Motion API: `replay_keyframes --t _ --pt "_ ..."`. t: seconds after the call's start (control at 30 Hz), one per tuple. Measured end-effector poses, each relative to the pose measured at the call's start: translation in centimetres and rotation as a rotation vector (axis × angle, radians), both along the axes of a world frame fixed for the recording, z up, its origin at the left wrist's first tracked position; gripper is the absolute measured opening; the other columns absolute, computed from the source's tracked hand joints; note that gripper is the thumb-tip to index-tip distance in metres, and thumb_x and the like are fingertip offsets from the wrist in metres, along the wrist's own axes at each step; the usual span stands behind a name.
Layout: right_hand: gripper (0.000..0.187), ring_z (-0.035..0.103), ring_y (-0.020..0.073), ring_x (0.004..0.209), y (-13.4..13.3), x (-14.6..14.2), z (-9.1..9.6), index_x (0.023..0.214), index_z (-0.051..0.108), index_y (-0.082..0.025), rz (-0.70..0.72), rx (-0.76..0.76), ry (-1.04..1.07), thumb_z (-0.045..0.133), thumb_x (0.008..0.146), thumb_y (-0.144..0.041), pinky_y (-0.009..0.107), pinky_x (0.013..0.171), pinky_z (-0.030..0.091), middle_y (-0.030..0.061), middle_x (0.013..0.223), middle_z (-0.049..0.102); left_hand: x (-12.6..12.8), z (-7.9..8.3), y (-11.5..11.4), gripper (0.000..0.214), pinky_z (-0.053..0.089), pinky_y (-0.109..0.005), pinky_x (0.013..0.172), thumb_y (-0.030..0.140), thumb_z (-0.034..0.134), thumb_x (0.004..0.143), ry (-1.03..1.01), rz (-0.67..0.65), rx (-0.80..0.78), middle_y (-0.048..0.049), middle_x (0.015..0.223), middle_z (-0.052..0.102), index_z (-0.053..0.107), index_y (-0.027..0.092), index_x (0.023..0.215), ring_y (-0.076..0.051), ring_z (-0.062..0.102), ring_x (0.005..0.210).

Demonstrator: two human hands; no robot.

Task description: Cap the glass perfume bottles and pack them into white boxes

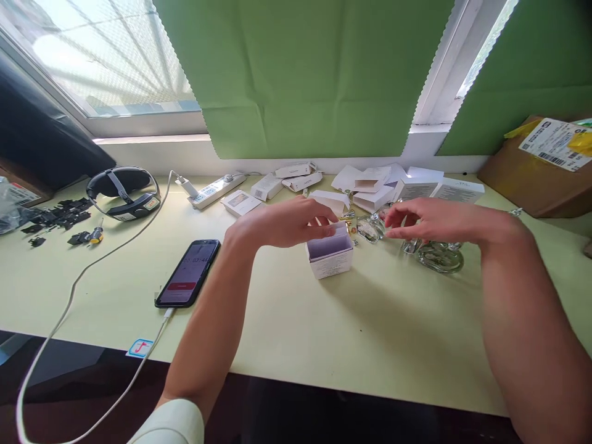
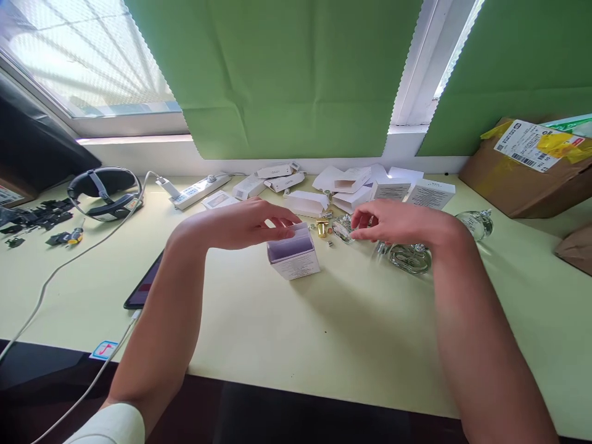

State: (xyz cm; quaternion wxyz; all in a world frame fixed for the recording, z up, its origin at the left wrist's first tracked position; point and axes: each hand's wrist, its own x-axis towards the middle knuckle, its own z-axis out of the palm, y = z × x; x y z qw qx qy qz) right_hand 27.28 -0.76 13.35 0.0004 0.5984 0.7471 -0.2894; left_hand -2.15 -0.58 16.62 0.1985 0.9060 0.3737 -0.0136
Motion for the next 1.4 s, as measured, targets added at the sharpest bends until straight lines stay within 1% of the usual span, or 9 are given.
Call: replay_keyframes --t 0.23,0.43,0.7,0.8,0.97,1.03,1.2,1.3,1.4 --pt "0.05 0.062 0.0244 0.097 2.9 0.2 -3.5 0.113 0.061 -0.017 -0.095 0.107 -0.069 0.066 0.079 -0.053 0.032 0.077 0.045 0.0135 0.117 0.067 -0.6 -0.2 0.7 0.029 0.043 -0.023 0.07 0.031 0.048 0.095 0.012 -0.003 0.068 -0.0026 0.103 0.073 0.067 0.023 0.115 -0.014 0.065 0.09" --pt "0.035 0.064 0.028 0.096 4.0 -1.9 -5.0 0.091 0.062 -0.02 -0.101 0.143 -0.172 0.066 0.076 -0.051 0.033 0.073 0.042 0.011 0.105 0.07 -0.7 -0.9 1.7 0.028 0.042 -0.023 0.07 0.03 0.043 0.095 0.049 0.045 0.122 -0.0023 0.102 0.072 0.065 0.022 0.109 -0.013 0.062 0.086" --pt "0.03 0.064 0.0266 0.097 4.5 -2.0 -5.7 0.093 0.061 -0.02 -0.118 0.164 -0.148 0.066 0.077 -0.044 0.033 0.079 0.045 0.0106 0.107 0.071 -1.4 0.5 0.7 0.043 0.046 -0.02 0.072 0.033 0.05 0.091 -0.011 0.058 -0.055 -0.0038 0.136 0.057 0.053 0.028 0.133 -0.012 0.065 0.099" --pt "0.03 0.065 0.0274 0.097 4.6 -1.9 -5.8 0.092 0.062 -0.02 -0.115 0.165 -0.137 0.067 0.075 -0.045 0.033 0.078 0.046 0.0104 0.106 0.071 -0.9 0.2 0.9 0.039 0.046 -0.02 0.068 0.035 0.052 0.091 0.005 0.029 -0.09 -0.0049 0.124 0.065 0.058 0.026 0.128 -0.012 0.066 0.091" --pt "0.032 0.065 0.028 0.098 4.6 -1.8 -6.0 0.095 0.063 -0.02 -0.114 0.168 -0.123 0.066 0.075 -0.045 0.034 0.079 0.046 0.011 0.108 0.071 -0.6 -0.6 1.7 0.031 0.041 -0.022 0.059 0.038 0.046 0.094 -0.011 0.042 -0.036 -0.0031 0.081 0.071 0.068 0.021 0.109 -0.012 0.061 0.069" --pt "0.032 0.065 0.0276 0.099 4.7 -1.7 -6.1 0.097 0.063 -0.02 -0.11 0.169 -0.12 0.066 0.076 -0.044 0.033 0.08 0.046 0.0109 0.109 0.071 -1.5 -0.5 2.0 0.031 0.039 -0.023 0.057 0.04 0.046 0.094 -0.042 0.118 0.022 -0.0021 0.076 0.069 0.069 0.022 0.103 -0.012 0.058 0.064" --pt "0.033 0.065 0.0269 0.098 5.0 -1.5 -6.4 0.096 0.062 -0.019 -0.097 0.175 -0.121 0.065 0.077 -0.045 0.032 0.08 0.046 0.0106 0.107 0.071 -5.0 0.0 3.2 0.036 0.039 -0.027 0.056 0.05 0.05 0.091 -0.139 0.511 0.138 -0.0031 0.07 0.066 0.068 0.024 0.107 -0.014 0.056 0.06" --pt "0.032 0.066 0.0268 0.095 5.0 -1.5 -6.5 0.095 0.061 -0.019 -0.091 0.183 -0.122 0.065 0.076 -0.045 0.033 0.079 0.046 0.0107 0.106 0.071 -6.4 -0.8 4.5 0.034 0.041 -0.029 0.058 0.046 0.053 0.09 -0.22 0.683 0.177 -0.0055 0.078 0.067 0.067 0.02 0.107 -0.014 0.058 0.061" --pt "0.033 0.066 0.0269 0.093 5.0 -1.4 -6.6 0.095 0.061 -0.018 -0.089 0.192 -0.12 0.065 0.077 -0.046 0.033 0.076 0.045 0.0113 0.105 0.071 -7.0 -2.3 5.9 0.033 0.041 -0.029 0.058 0.043 0.054 0.089 -0.183 0.749 0.128 -0.0082 0.089 0.068 0.067 0.018 0.107 -0.013 0.058 0.061"
